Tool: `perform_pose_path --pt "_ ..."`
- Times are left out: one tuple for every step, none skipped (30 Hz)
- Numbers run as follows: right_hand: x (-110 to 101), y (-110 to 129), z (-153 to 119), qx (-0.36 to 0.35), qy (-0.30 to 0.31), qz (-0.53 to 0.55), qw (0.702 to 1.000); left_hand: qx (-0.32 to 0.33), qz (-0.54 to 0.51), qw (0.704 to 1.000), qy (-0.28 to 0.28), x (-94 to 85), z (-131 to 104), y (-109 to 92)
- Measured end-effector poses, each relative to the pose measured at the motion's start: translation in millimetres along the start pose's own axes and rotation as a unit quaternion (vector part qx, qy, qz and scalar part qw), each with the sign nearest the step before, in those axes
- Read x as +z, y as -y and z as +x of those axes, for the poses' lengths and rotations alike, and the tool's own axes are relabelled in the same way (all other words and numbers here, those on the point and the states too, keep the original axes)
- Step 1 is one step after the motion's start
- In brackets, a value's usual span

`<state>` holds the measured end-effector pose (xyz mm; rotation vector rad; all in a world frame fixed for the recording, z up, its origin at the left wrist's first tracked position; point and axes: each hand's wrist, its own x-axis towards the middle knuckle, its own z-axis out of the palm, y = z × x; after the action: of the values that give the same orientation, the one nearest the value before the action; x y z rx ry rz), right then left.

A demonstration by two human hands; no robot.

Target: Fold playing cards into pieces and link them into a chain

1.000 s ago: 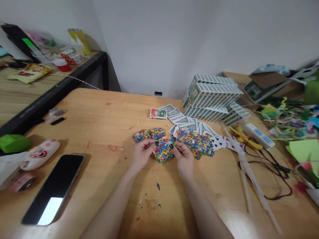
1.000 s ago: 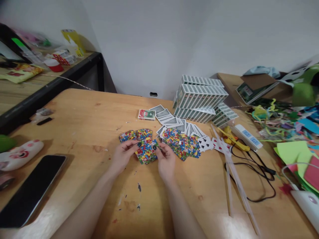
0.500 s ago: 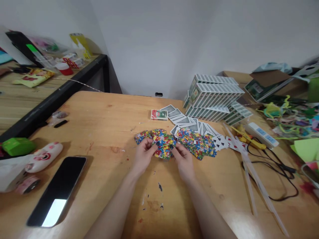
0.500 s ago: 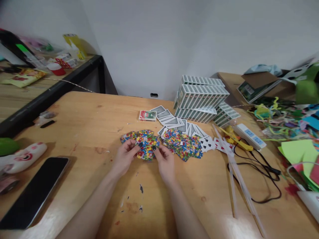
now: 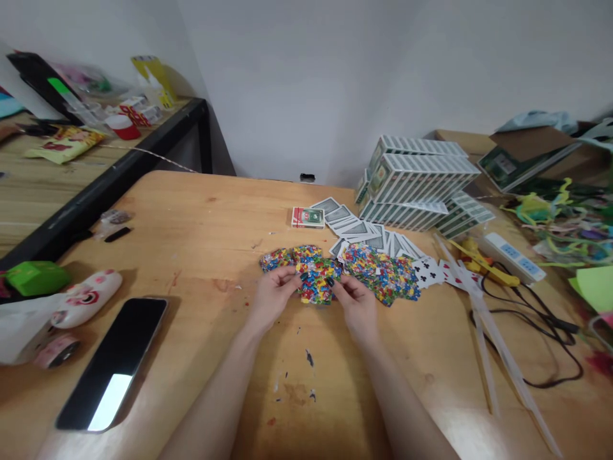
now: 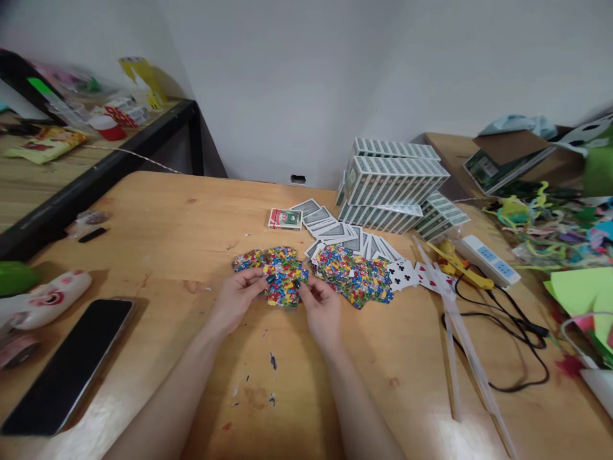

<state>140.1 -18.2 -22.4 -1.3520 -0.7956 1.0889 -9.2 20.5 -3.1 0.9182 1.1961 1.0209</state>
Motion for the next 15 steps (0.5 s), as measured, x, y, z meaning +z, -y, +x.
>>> perform_pose_path --pt "0.0 0.1 0.2 0.001 0.003 0.002 1.0 0.0 -0.001 1.0 0.003 0.0 0.1 -0.1" --pt "-0.1 0.1 0.5 0.002 0.007 0.004 1.0 -0.002 -0.003 1.0 0.006 0.0 0.1 -0.2" --pt "-0.2 0.1 0.7 0.003 0.011 0.004 1.0 -0.005 -0.005 1.0 0.01 0.0 0.1 -0.4" --pt "-0.3 0.2 0.9 0.003 0.012 0.004 1.0 -0.008 -0.007 1.0 0.012 -0.1 0.1 -0.6" --pt "-0.5 0.3 1.1 0.004 0.012 0.002 1.0 -0.011 -0.007 1.0 0.013 -0.2 0.1 -0.7" --pt "-0.6 0.5 1.1 0.004 0.013 0.0 1.0 -0.013 -0.007 1.0 0.012 -0.2 0.0 -0.9" --pt "-0.8 0.8 1.1 0.003 0.014 -0.002 1.0 -0.013 -0.005 1.0 0.011 -0.2 0.0 -1.1" --pt "-0.9 1.2 1.1 0.002 0.015 -0.005 1.0 -0.012 -0.004 1.0 0.011 -0.2 -0.1 -1.2" --pt "-1.0 1.6 1.0 0.001 0.015 -0.007 1.0 -0.01 -0.005 1.0 0.012 -0.2 -0.2 -1.4" --pt "-1.1 2.1 0.9 0.001 0.016 -0.008 1.0 -0.008 -0.005 1.0 0.014 -0.2 -0.3 -1.6" --pt "-1.2 2.6 0.8 0.002 0.018 -0.008 1.0 -0.007 -0.004 1.0 0.016 -0.1 -0.4 -1.7" --pt "-1.2 3.0 0.7 0.003 0.018 -0.008 1.0 -0.007 -0.003 1.0 0.019 -0.1 -0.5 -1.9" --pt "-1.2 3.4 0.6 0.004 0.019 -0.008 1.0 -0.007 -0.001 1.0 0.02 -0.1 -0.6 -2.0" --pt "-1.1 3.7 0.6 0.005 0.021 -0.007 1.0 -0.006 0.001 1.0 0.02 0.0 -0.8 -2.1" --pt "-1.1 4.0 0.6 0.006 0.021 -0.006 1.0 -0.006 0.001 1.0 0.018 0.1 -0.8 -2.2"
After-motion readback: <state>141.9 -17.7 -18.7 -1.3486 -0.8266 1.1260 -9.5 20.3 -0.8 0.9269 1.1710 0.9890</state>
